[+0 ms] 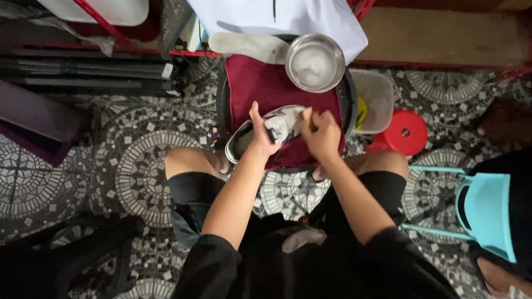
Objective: The person sits cross-legged and scrubs a white and black sneaker with a brush. They repeatedly dip the brush into a metal bowl containing a white cleaning solution and scrub the shoe's upper and sole.
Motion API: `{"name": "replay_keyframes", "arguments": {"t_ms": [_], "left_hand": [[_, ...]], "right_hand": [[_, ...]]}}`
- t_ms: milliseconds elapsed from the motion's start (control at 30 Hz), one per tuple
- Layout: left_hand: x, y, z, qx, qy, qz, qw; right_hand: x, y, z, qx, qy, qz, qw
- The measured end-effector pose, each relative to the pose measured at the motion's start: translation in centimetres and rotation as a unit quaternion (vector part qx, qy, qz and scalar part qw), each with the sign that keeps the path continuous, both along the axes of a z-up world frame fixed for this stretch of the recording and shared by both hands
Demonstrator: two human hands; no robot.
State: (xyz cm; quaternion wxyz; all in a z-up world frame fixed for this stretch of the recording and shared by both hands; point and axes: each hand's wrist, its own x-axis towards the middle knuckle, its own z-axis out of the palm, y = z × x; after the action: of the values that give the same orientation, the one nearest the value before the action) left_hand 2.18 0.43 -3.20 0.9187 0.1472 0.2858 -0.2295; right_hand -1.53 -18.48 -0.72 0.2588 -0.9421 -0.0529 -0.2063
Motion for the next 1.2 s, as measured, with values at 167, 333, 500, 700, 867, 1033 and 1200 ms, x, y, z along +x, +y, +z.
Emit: {"name": "replay_keyframes", "arguments": {"t_ms": [167,333,500,700,867,1033,1200], "left_hand": [[1.2,0.6,2.6,0.001,0.044,-0.005,0.999],[0.0,1.4,12.6,0.074,0.078,-0.040,0.993],[-2.0,1.6,20.1,0.129,0.115,-0.029,0.985],[-4.1,5.1,8.9,0.545,-0.125,-0.241,0.793],[-3.0,6.9,4.9,0.693,-0.089,-0.279,0.659],[-4.8,5.5,12.8,0.491,-0.120,-0.195,0.840],[-7.0,6.3,17.4,0.559,-0.306,-0.312,0.704]], "right_hand": [[-3.2,0.2,2.9,0.213,0.047,0.074,0.973],[-4.0,-6.9,-1.9,0.334,0.067,-0.029,0.940],[-3.4,-8.5,-4.4,0.462,0.106,-0.102,0.875],[-2.2,-8.2,-7.7,0.517,0.097,-0.110,0.843],[-0.1,-11.0,-15.2,0.580,0.092,-0.084,0.805],[-0.6,-9.9,-11.3,0.654,0.085,-0.165,0.733],[-0.6,-8.9,-7.8,0.713,0.080,-0.195,0.669]]}}
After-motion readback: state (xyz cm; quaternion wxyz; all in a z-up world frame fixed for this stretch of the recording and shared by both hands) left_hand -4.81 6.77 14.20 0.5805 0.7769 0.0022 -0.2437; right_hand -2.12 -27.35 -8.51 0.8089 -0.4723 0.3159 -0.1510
